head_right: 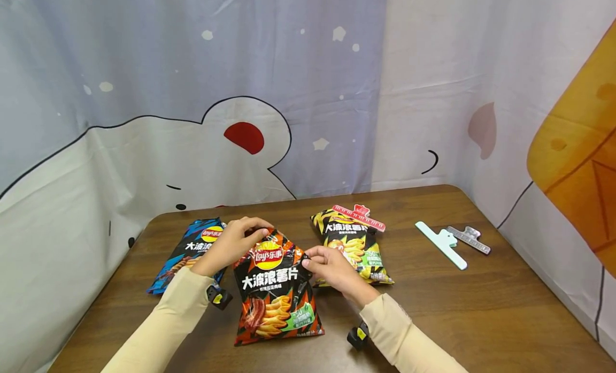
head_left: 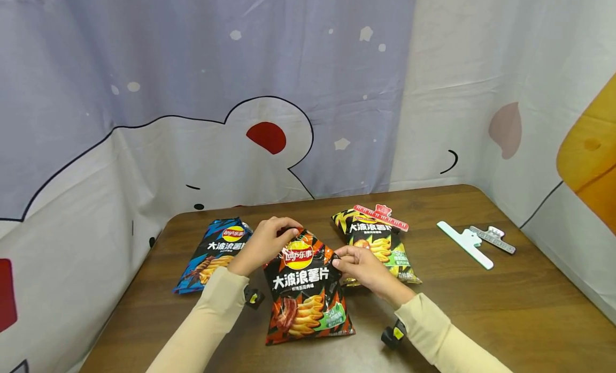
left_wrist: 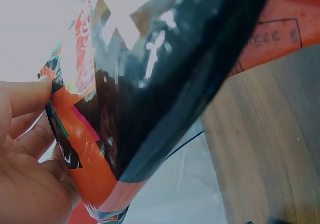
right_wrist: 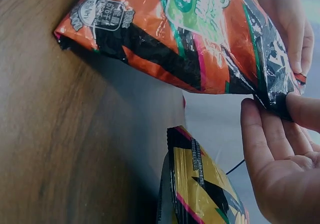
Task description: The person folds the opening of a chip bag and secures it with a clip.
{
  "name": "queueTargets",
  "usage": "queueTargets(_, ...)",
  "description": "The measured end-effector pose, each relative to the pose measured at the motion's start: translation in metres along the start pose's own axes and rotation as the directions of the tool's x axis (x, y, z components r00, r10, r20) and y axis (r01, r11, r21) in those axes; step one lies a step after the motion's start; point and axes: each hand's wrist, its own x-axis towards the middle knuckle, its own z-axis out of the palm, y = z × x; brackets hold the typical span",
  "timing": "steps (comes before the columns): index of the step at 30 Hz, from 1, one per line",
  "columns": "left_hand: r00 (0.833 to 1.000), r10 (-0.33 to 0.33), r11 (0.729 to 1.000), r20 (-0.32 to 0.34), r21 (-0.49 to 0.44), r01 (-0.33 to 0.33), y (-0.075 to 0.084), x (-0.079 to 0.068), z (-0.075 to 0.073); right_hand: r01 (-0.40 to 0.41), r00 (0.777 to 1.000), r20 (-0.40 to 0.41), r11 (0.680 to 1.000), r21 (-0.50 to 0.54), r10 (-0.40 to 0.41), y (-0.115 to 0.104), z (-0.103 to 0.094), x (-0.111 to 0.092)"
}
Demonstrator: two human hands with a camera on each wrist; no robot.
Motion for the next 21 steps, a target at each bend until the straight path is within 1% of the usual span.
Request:
queueTargets(4, 1.0, -0.013, 1.0, -0.012, -0.007, 0.013, 0.0004, -0.0003, 0.0007, -0.005, 1.0, -0.018, 0.999, -0.031, 0.005, -0.0011, 0.0001, -0.0003)
queueTargets(8, 1.0, -0.014, 1.0, -0.023, 0.007, 0.015, 0.0005, 0.0004, 0.0013, 0.002, 0.999, -0.034, 0.998, -0.068, -0.004, -0.0028, 0.0008, -0.0016)
queueTargets(12, 0.999, -0.016, 1.0, -0.034, 0.011, 0.017, 0.002, -0.0003, 0.0016, 0.037, 0.999, -0.035, 0.994, -0.102, -0.04, -0.002, 0.001, -0.0022)
queueTargets(15, 0.999, -0.005, 1.0, -0.042, 0.014, 0.005, 0.0034, -0.0015, 0.001, 0.06, 0.997, -0.037, 0.99, -0.126, -0.065, -0.0006, 0.001, -0.0016)
queueTargets(21, 0.999, 0.027, 0.999, -0.043, 0.025, -0.026, 0.0033, -0.002, -0.0001, 0.044, 0.997, -0.062, 0.986, -0.163, -0.054, -0.0017, 0.0008, -0.0014)
